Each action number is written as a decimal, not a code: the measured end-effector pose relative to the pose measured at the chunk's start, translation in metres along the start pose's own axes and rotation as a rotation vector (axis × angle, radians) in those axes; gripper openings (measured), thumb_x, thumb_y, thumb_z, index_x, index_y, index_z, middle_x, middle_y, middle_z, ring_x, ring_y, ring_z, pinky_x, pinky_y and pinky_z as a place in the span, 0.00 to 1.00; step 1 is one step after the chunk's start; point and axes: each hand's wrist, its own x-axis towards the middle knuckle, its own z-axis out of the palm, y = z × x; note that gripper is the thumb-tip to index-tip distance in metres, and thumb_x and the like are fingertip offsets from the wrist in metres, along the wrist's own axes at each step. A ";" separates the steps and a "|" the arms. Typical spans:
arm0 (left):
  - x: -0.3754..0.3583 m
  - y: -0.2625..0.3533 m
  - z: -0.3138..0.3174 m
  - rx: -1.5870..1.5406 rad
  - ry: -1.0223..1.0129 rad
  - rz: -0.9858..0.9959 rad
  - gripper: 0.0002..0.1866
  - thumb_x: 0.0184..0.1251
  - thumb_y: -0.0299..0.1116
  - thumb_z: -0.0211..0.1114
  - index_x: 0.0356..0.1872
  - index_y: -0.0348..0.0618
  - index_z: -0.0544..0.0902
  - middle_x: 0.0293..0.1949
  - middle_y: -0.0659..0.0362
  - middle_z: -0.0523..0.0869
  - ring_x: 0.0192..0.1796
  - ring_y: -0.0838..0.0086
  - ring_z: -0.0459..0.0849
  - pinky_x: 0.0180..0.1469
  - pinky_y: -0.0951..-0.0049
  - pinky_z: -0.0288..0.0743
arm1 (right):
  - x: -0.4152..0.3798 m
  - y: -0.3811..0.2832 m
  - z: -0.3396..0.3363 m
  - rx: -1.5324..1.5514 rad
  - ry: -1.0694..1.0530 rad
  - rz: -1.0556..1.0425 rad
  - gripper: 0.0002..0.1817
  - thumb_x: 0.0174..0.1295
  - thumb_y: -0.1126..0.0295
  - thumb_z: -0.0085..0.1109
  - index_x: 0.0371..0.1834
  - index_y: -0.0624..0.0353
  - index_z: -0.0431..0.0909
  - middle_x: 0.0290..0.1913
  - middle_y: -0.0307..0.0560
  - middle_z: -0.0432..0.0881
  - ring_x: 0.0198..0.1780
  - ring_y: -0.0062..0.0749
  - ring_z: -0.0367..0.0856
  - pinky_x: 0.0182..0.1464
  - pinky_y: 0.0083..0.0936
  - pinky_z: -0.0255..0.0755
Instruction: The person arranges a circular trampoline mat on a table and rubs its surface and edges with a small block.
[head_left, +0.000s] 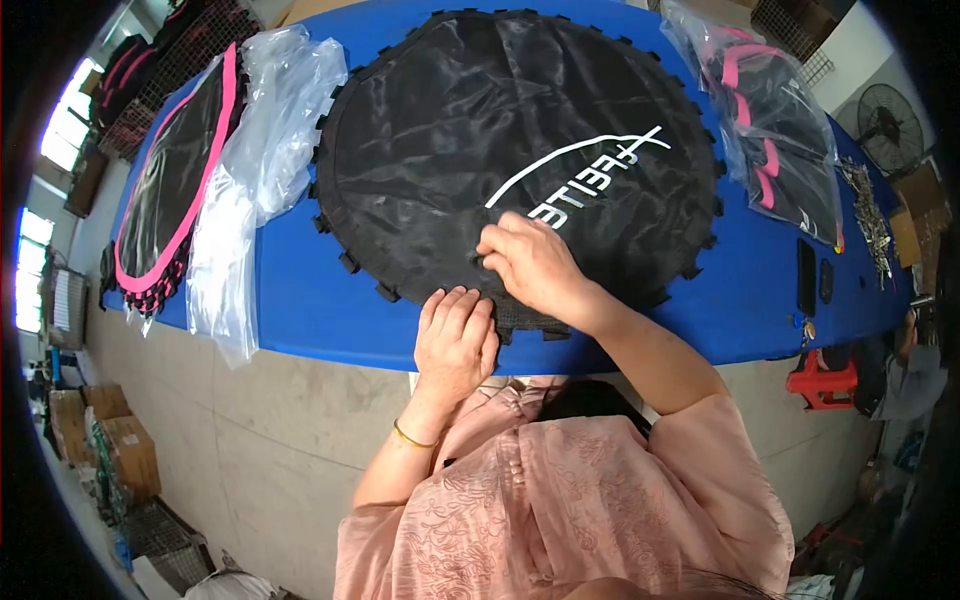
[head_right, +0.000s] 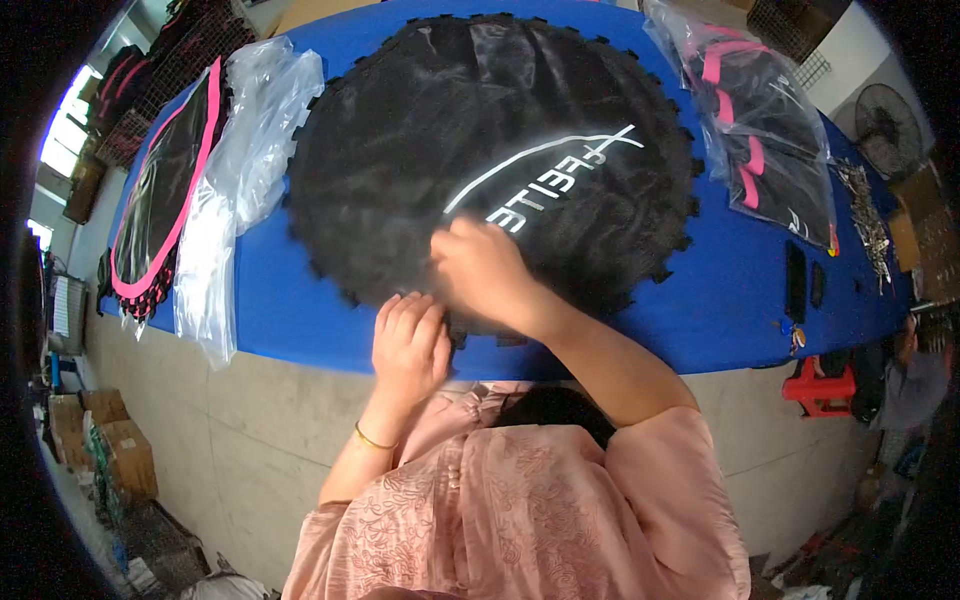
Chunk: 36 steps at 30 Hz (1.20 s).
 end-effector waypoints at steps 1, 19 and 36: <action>0.000 0.000 -0.001 0.000 0.001 0.001 0.15 0.68 0.31 0.69 0.54 0.40 0.87 0.56 0.51 0.86 0.64 0.55 0.84 0.74 0.48 0.72 | 0.008 0.006 0.004 -0.008 0.018 0.005 0.06 0.65 0.74 0.71 0.42 0.56 0.83 0.41 0.49 0.83 0.45 0.52 0.85 0.51 0.45 0.78; 0.000 0.002 0.001 -0.006 0.036 -0.011 0.15 0.65 0.29 0.70 0.52 0.39 0.88 0.53 0.51 0.85 0.62 0.55 0.84 0.73 0.48 0.74 | -0.006 -0.010 0.008 -0.038 -0.023 -0.039 0.06 0.65 0.74 0.70 0.41 0.56 0.83 0.41 0.46 0.82 0.46 0.48 0.84 0.51 0.42 0.74; -0.002 -0.001 0.003 -0.009 0.066 0.001 0.16 0.63 0.28 0.71 0.51 0.35 0.87 0.51 0.49 0.86 0.58 0.54 0.85 0.70 0.49 0.77 | -0.003 -0.016 0.012 -0.033 -0.085 -0.067 0.05 0.64 0.73 0.70 0.41 0.54 0.84 0.41 0.44 0.83 0.44 0.45 0.85 0.53 0.42 0.73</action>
